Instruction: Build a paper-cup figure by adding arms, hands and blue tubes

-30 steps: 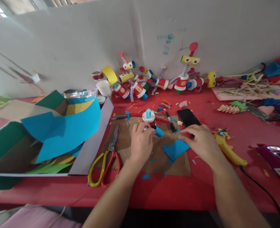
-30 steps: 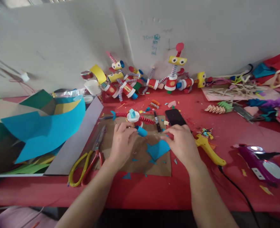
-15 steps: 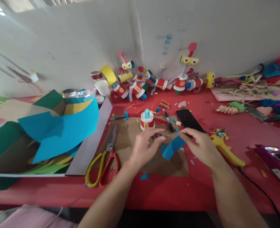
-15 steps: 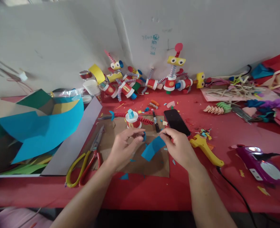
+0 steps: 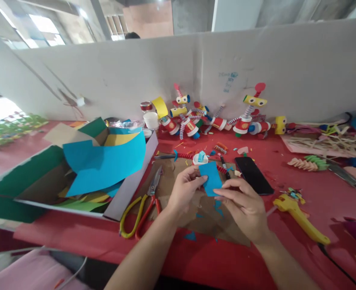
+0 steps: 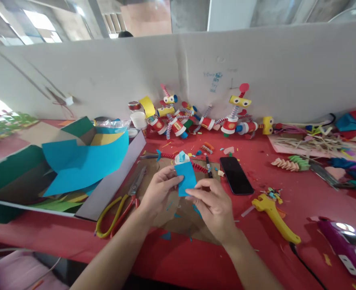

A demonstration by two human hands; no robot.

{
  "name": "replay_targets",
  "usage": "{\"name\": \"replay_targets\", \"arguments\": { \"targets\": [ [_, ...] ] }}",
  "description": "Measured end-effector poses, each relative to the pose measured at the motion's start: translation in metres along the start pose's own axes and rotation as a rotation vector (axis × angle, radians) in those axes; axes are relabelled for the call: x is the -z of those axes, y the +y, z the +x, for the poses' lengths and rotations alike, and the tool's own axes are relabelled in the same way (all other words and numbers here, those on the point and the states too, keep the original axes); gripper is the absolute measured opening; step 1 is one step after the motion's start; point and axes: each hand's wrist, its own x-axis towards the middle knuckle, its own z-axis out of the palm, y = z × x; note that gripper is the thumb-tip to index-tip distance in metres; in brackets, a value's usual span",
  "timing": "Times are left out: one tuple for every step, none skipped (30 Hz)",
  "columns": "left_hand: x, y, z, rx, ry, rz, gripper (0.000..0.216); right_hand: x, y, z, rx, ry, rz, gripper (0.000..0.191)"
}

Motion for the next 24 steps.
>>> {"name": "replay_targets", "arguments": {
  "targets": [
    [0.0,0.001,0.0,0.0,0.005,0.002,0.02,0.0,-0.001,0.004,-0.084,-0.018,0.068,0.016],
    [0.0,0.001,0.0,-0.002,0.011,0.002,0.019,-0.001,-0.002,0.009,-0.177,-0.041,0.135,0.012],
    [0.0,0.002,0.001,-0.006,0.017,0.003,0.018,-0.001,-0.002,0.013,-0.268,-0.068,0.201,0.01],
    [0.0,0.002,0.001,-0.011,0.022,0.008,0.017,-0.001,-0.001,0.017,-0.353,-0.099,0.268,0.01],
    [0.0,0.002,0.001,-0.018,0.025,0.021,0.017,-0.002,0.0,0.021,-0.435,-0.127,0.339,0.012],
    [0.001,0.002,0.001,-0.029,0.026,0.043,0.019,-0.003,0.001,0.023,-0.507,-0.147,0.41,0.016],
    [0.001,0.003,0.001,-0.047,0.029,0.074,0.02,-0.004,0.002,0.025,-0.571,-0.158,0.471,0.02],
    [0.001,0.003,0.001,-0.069,0.028,0.112,0.022,-0.004,0.004,0.025,-0.624,-0.156,0.521,0.023],
    [0.001,0.003,0.001,-0.097,0.02,0.157,0.024,-0.004,0.005,0.025,-0.665,-0.139,0.558,0.025],
    [0.002,0.004,0.001,-0.128,0.008,0.205,0.026,-0.004,0.006,0.024,-0.7,-0.117,0.584,0.026],
    [0.002,0.003,0.001,-0.16,-0.008,0.254,0.027,-0.004,0.007,0.023,-0.73,-0.098,0.602,0.026],
    [0.001,0.003,0.0,-0.185,-0.029,0.303,0.028,-0.002,0.008,0.022,-0.757,-0.084,0.62,0.026],
    [0.001,0.002,0.0,-0.204,-0.046,0.348,0.03,-0.001,0.009,0.021,-0.781,-0.075,0.642,0.025],
    [0.0,0.001,0.0,-0.22,-0.053,0.387,0.031,0.001,0.01,0.02,-0.805,-0.072,0.667,0.024],
    [-0.001,-0.001,-0.001,-0.237,-0.051,0.42,0.033,0.004,0.011,0.02,-0.829,-0.07,0.693,0.024],
    [-0.002,-0.002,-0.001,-0.257,-0.043,0.451,0.035,0.006,0.011,0.019,-0.85,-0.068,0.719,0.023],
    [-0.003,-0.004,-0.002,-0.281,-0.03,0.481,0.036,0.007,0.012,0.019,-0.867,-0.065,0.743,0.023],
    [-0.004,-0.005,-0.002,-0.315,-0.015,0.512,0.037,0.009,0.012,0.019,-0.883,-0.061,0.765,0.023],
    [-0.004,-0.007,-0.002,-0.361,-0.004,0.547,0.038,0.01,0.012,0.02,-0.901,-0.058,0.786,0.022],
    [-0.004,-0.008,-0.003,-0.414,-0.001,0.589,0.039,0.01,0.012,0.02,-0.92,-0.058,0.805,0.022],
    [-0.003,-0.009,-0.003,-0.475,-0.006,0.634,0.04,0.011,0.012,0.02,-0.94,-0.06,0.823,0.021],
    [-0.002,-0.011,-0.002,-0.542,-0.015,0.679,0.04,0.011,0.012,0.021,-0.959,-0.062,0.837,0.02],
    [-0.001,-0.011,-0.002,-0.608,-0.026,0.721,0.041,0.011,0.012,0.021,-0.974,-0.062,0.85,0.019],
    [0.001,-0.012,-0.002,-0.666,-0.037,0.756,0.04,0.011,0.012,0.022,-0.983,-0.061,0.861,0.018]
  ]
}}
